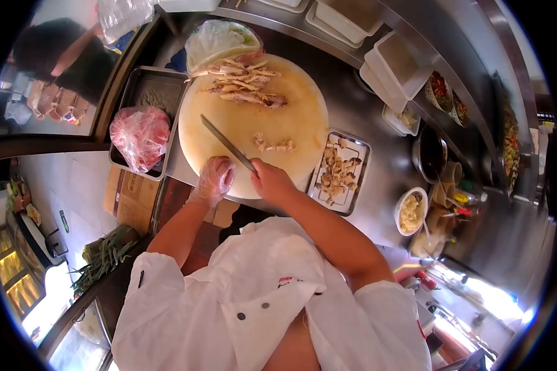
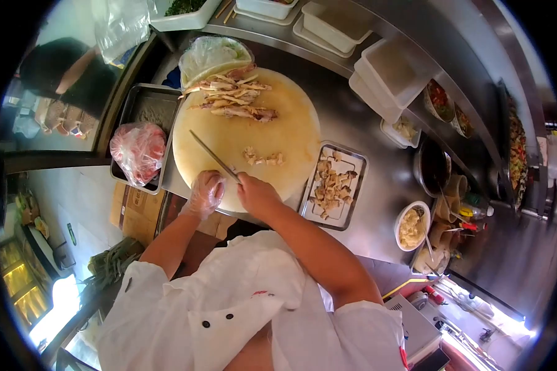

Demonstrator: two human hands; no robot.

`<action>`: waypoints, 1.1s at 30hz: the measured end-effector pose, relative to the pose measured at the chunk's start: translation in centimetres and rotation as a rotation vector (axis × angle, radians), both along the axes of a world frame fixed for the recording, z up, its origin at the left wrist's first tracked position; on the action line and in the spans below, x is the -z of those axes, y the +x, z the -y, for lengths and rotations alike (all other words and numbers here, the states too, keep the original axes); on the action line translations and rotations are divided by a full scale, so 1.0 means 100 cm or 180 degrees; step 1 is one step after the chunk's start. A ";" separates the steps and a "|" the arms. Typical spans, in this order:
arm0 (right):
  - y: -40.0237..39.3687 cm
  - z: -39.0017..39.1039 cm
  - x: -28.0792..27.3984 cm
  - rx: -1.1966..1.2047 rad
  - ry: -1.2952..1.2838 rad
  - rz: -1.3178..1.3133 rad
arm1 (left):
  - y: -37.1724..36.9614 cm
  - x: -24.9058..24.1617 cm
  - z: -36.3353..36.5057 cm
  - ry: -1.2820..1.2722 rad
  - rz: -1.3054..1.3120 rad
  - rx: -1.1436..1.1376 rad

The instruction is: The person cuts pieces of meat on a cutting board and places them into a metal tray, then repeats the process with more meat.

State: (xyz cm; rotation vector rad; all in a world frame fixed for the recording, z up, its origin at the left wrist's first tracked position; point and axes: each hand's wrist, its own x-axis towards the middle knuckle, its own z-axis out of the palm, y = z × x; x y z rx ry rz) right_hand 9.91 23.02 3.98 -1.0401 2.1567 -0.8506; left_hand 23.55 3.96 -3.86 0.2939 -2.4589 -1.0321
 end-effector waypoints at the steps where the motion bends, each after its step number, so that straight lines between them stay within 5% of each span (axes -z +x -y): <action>1: -0.005 -0.010 -0.017 0.0142 0.0068 0.0261 | 0.012 0.035 0.000 0.0931 0.0381 -0.0337; 3: -0.011 -0.042 -0.027 0.0578 0.0058 0.0725 | 0.011 0.045 -0.001 0.1192 0.0421 -0.0738; 5: -0.017 -0.081 -0.027 0.1139 -0.0071 0.1159 | -0.010 0.015 -0.011 -0.0175 -0.0269 -0.0875; 6: -0.022 -0.100 -0.029 0.1415 -0.0109 0.1387 | -0.017 0.015 -0.024 0.0199 0.0136 -0.0991; 8: -0.032 -0.140 -0.032 0.1928 0.0129 0.2321 | -0.035 0.005 -0.037 0.0281 0.0219 -0.0568; 14: -0.014 -0.230 0.010 0.2958 -0.0593 0.2843 | -0.080 -0.007 -0.047 -0.0326 0.0136 -0.0296; 24: 0.029 -0.314 -0.006 0.4138 -0.1289 0.2665 | -0.160 0.004 -0.134 -0.0385 0.0118 0.0427; 28: 0.036 -0.379 -0.017 0.4564 -0.1301 0.2436 | -0.182 0.013 -0.197 -0.0272 0.0034 0.0191; 33: 0.048 -0.449 -0.021 0.4670 -0.1347 0.2349 | -0.204 0.004 -0.278 0.0941 0.0173 0.0401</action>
